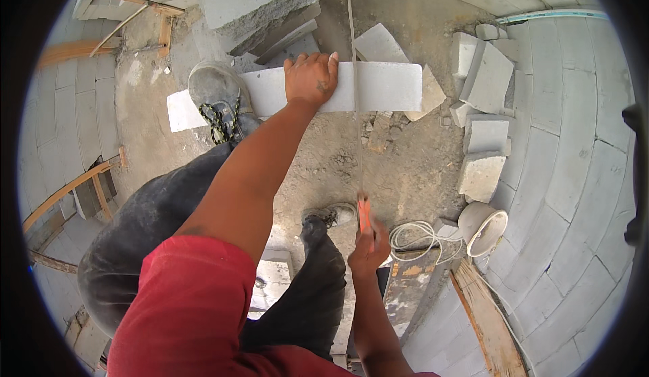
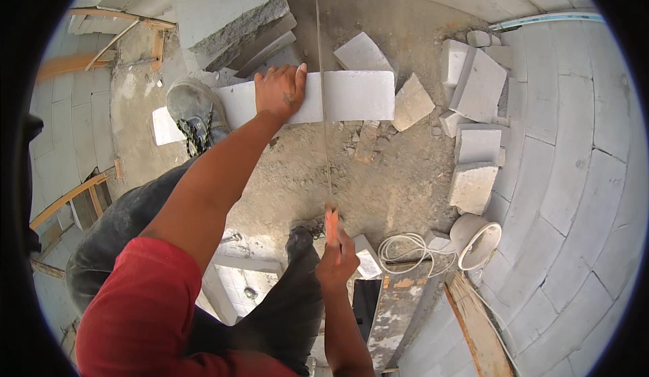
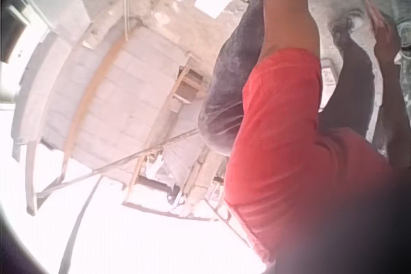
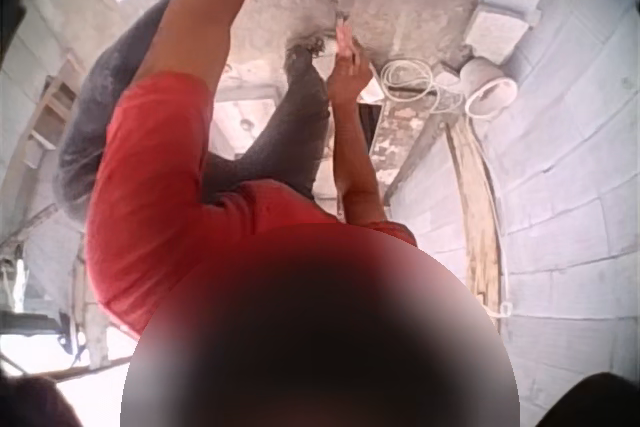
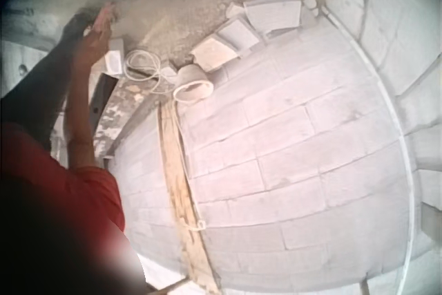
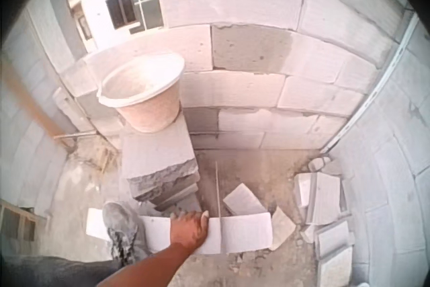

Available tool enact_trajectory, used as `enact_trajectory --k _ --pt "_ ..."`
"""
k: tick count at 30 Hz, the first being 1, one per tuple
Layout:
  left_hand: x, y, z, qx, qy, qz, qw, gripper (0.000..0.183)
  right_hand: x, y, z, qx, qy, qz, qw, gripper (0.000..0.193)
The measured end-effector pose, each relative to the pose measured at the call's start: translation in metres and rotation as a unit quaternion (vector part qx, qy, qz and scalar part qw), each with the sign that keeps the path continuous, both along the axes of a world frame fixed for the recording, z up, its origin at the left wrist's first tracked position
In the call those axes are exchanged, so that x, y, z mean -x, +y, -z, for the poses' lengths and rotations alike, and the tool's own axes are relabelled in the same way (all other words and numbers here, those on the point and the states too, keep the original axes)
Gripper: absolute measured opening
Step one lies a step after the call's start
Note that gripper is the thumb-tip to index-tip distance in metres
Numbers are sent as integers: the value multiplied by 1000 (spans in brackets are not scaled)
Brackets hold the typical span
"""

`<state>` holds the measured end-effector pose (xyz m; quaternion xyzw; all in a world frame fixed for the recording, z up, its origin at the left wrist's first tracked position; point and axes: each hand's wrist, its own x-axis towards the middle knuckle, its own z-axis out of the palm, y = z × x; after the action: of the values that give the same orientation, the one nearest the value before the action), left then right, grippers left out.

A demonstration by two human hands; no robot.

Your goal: The person measures a white rectangular tile with a tape measure, then uses a hand saw to cut the tile into smaller pieces. The person repeats the measuring and cutting process on multiple tiles.

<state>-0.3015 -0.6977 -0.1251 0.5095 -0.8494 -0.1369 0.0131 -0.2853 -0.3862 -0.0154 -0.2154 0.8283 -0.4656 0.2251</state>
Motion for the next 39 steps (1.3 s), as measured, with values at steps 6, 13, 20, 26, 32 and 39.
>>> enact_trajectory --k 6,13,20,26,32,39 --pt "1 1 2 -7 0 -6 1000 51 -2 8 47 26 -21 0 999 31" --pt "-4 2 6 6 36 -11 999 49 -19 45 24 62 41 -13 997 31" --pt "-2 -2 8 28 36 4 999 50 -2 20 69 64 -46 22 997 31" --pt "-5 3 9 -5 18 -5 1000 53 -16 54 40 84 43 -7 996 34" --pt "-1 -1 -1 -23 15 -9 1000 52 -1 29 54 68 9 -33 997 32" --pt "-2 -3 -1 -9 23 0 1000 51 -3 38 55 84 -16 -12 996 31"
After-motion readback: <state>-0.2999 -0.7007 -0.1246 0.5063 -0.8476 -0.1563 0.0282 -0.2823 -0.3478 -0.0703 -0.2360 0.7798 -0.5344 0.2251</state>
